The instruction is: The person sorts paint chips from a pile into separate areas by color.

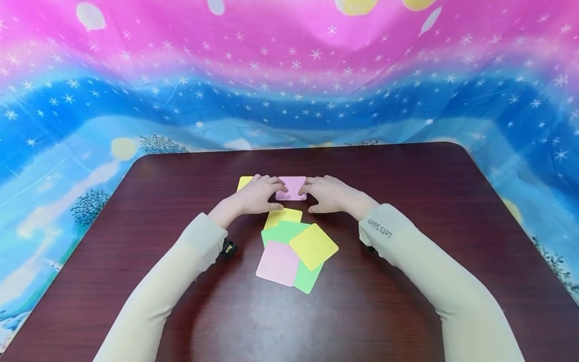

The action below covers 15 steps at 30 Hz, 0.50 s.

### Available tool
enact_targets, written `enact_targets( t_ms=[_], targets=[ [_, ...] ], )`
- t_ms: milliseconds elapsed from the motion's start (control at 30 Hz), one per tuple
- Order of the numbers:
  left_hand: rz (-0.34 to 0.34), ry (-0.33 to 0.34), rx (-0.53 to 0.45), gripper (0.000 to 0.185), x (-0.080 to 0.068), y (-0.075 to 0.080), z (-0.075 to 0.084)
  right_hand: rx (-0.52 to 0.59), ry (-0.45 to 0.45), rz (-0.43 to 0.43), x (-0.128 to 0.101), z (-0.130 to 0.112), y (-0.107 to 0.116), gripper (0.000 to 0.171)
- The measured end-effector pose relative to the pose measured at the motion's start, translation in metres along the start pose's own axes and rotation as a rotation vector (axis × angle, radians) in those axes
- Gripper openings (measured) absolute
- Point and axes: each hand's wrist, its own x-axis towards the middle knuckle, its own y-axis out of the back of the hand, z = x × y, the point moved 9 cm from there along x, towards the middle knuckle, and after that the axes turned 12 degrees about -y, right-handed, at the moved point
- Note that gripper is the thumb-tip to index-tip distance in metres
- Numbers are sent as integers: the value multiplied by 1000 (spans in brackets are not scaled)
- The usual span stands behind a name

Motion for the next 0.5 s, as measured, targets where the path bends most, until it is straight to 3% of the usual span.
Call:
enact_targets(
  t_ms=[300,500],
  targets=[
    [16,23,61,43,-8,0,13,-40,48,16,-20,-9,-2,43],
    [39,13,123,42,-14,2,31,-52,72,15,-34,-14,-3,44]
  ],
)
